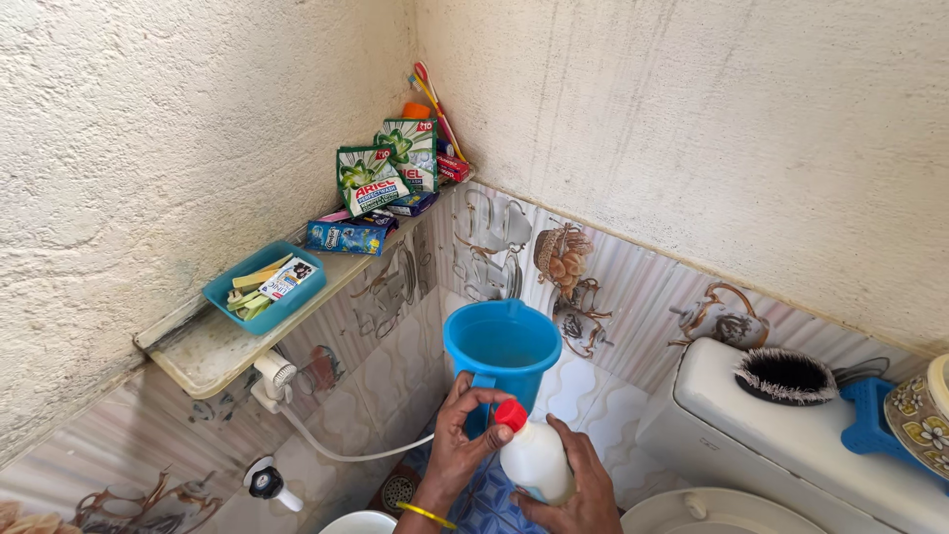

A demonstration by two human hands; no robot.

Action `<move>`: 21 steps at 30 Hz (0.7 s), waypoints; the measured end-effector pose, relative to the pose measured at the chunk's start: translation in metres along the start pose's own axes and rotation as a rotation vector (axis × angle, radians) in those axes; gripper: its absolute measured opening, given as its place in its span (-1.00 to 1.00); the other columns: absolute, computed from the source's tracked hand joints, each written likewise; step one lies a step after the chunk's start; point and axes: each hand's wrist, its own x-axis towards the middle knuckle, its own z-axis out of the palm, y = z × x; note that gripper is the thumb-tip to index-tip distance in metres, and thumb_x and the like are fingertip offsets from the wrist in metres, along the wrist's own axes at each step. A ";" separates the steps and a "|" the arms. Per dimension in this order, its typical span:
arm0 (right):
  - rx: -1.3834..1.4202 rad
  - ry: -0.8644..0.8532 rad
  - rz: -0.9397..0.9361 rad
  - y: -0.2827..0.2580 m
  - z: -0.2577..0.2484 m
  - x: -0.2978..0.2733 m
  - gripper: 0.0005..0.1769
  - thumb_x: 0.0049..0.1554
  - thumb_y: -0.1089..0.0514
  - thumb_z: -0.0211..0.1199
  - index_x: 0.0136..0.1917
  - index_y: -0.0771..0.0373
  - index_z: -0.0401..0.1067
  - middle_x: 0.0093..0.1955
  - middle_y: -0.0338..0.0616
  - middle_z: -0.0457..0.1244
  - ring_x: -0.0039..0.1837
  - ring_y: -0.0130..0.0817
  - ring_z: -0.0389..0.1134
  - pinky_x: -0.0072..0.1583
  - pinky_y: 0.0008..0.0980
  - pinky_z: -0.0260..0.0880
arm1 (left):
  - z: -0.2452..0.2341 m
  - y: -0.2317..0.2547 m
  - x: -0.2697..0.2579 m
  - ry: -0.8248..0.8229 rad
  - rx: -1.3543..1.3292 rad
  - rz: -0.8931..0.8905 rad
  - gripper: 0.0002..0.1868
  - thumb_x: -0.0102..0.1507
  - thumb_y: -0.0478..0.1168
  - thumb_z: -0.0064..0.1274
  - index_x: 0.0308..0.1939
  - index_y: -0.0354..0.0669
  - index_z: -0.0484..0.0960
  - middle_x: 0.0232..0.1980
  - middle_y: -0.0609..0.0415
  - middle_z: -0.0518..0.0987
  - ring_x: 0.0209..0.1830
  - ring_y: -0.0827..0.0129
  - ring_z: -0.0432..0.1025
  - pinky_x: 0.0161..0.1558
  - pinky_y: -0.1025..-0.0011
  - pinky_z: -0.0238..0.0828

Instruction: The person pours a cleaning liquid from a white bottle into a blue plastic jug, then uses a toilet brush to scrub the inside of the toilet bowl. The person repeatedly dips the brush into the jug and scrubs the bowl.

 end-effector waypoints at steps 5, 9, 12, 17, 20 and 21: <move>0.023 0.045 0.011 -0.014 -0.008 -0.003 0.24 -0.40 0.08 0.69 0.50 0.21 0.21 0.14 -0.01 0.32 0.21 -0.16 0.44 0.24 -0.18 0.41 | -0.005 0.003 0.004 0.018 -0.015 0.041 -0.45 0.08 0.19 0.37 -0.15 -0.21 0.74 -0.03 0.04 0.43 0.14 0.24 0.33 0.27 0.25 0.21; -0.014 0.043 -0.007 -0.018 -0.012 -0.003 0.25 -0.41 0.07 0.70 0.51 0.20 0.22 0.14 -0.01 0.30 0.21 -0.16 0.42 0.23 -0.18 0.41 | -0.004 0.007 0.003 0.026 -0.029 0.025 -0.44 0.06 0.21 0.38 -0.16 -0.18 0.74 -0.03 0.07 0.41 0.14 0.25 0.34 0.27 0.24 0.24; 0.006 0.034 0.013 -0.020 -0.012 -0.003 0.26 -0.39 0.06 0.69 0.52 0.20 0.19 0.11 -0.02 0.30 0.19 -0.17 0.43 0.22 -0.18 0.41 | 0.001 0.008 0.000 0.008 -0.031 0.007 -0.44 0.05 0.21 0.39 -0.18 -0.19 0.73 -0.04 0.06 0.41 0.13 0.25 0.35 0.28 0.23 0.22; 0.004 0.017 -0.051 -0.019 -0.012 -0.008 0.27 -0.38 0.05 0.70 0.53 0.22 0.18 0.11 -0.01 0.31 0.18 -0.16 0.43 0.23 -0.18 0.39 | -0.003 0.013 -0.003 -0.067 0.038 0.026 -0.47 0.10 0.17 0.35 -0.10 -0.19 0.78 -0.05 0.02 0.49 0.13 0.22 0.35 0.31 0.23 0.20; -0.016 0.006 -0.050 -0.018 -0.015 -0.010 0.29 -0.41 0.05 0.70 0.53 0.20 0.18 0.09 0.00 0.31 0.16 -0.15 0.44 0.22 -0.19 0.41 | -0.004 0.024 -0.004 -0.125 0.033 0.049 -0.49 0.12 0.12 0.34 -0.02 -0.16 0.78 0.00 -0.01 0.47 0.18 0.19 0.35 0.33 0.20 0.21; -0.021 -0.002 -0.035 -0.019 -0.016 -0.010 0.30 -0.42 0.06 0.69 0.54 0.20 0.18 0.09 0.00 0.31 0.16 -0.15 0.44 0.22 -0.19 0.41 | -0.004 0.028 -0.005 -0.143 0.022 0.056 -0.50 0.12 0.10 0.34 0.00 -0.14 0.78 0.02 -0.03 0.45 0.21 0.17 0.35 0.34 0.19 0.23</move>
